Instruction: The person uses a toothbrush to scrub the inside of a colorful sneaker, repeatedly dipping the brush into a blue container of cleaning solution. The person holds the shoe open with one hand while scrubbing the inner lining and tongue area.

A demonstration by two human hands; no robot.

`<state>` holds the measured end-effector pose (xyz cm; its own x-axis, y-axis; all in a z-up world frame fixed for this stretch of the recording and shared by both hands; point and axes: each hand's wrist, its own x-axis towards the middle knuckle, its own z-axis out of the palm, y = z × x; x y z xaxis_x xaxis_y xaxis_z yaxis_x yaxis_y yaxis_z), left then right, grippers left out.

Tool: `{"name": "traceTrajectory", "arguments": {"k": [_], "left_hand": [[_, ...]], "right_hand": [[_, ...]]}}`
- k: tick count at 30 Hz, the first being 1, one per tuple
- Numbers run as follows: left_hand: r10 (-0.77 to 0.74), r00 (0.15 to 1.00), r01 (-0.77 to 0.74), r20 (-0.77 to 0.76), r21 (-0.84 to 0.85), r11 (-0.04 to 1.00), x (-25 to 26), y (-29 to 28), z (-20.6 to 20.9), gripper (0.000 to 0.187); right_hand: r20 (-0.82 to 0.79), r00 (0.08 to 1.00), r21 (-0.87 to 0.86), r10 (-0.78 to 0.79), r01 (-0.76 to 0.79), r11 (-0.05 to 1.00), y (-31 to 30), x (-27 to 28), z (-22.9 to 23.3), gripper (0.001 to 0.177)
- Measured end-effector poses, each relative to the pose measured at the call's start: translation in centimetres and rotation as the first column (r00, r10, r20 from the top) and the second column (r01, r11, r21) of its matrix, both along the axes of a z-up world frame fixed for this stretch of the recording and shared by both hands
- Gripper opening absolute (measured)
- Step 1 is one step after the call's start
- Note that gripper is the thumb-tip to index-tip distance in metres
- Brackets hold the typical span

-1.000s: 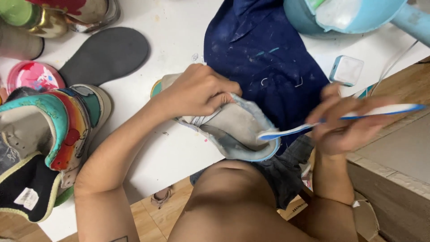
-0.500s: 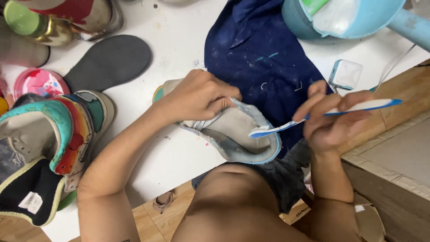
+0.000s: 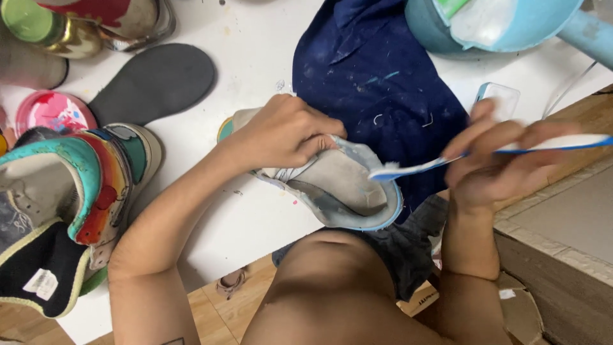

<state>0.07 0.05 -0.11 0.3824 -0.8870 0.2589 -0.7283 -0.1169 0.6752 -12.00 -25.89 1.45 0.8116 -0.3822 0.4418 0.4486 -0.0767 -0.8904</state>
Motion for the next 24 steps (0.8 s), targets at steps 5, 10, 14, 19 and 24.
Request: {"name": "traceTrajectory", "arguments": {"k": [5, 10, 14, 19, 24], "left_hand": [[0.003, 1.000, -0.003, 0.008, 0.001, 1.000, 0.1, -0.1, 0.0, 0.015], [-0.005, 1.000, 0.005, 0.005, -0.014, 1.000, 0.2, -0.1, 0.1, 0.015], [0.002, 1.000, -0.002, -0.012, -0.014, 1.000, -0.1, 0.2, -0.1, 0.016], [0.013, 1.000, -0.013, -0.019, 0.011, 1.000, 0.0, 0.1, -0.1, 0.017], [0.017, 1.000, -0.017, -0.014, 0.015, 1.000, 0.0, 0.1, -0.2, 0.017]], "right_hand": [[0.074, 0.994, 0.026, 0.079, -0.082, 0.996, 0.8, 1.2, -0.7, 0.031], [0.073, 0.996, 0.104, 0.046, -0.054, 0.993, -1.1, 1.1, -2.5, 0.031], [0.141, 0.987, -0.001, 0.072, -0.073, 0.997, -1.2, 2.0, -1.9, 0.027], [0.067, 0.982, -0.105, 0.177, -0.170, 0.980, -3.0, 1.4, -5.1, 0.031], [0.412, 0.800, 0.218, -0.437, 0.379, 0.899, -11.9, 2.3, -2.6, 0.025]]}}
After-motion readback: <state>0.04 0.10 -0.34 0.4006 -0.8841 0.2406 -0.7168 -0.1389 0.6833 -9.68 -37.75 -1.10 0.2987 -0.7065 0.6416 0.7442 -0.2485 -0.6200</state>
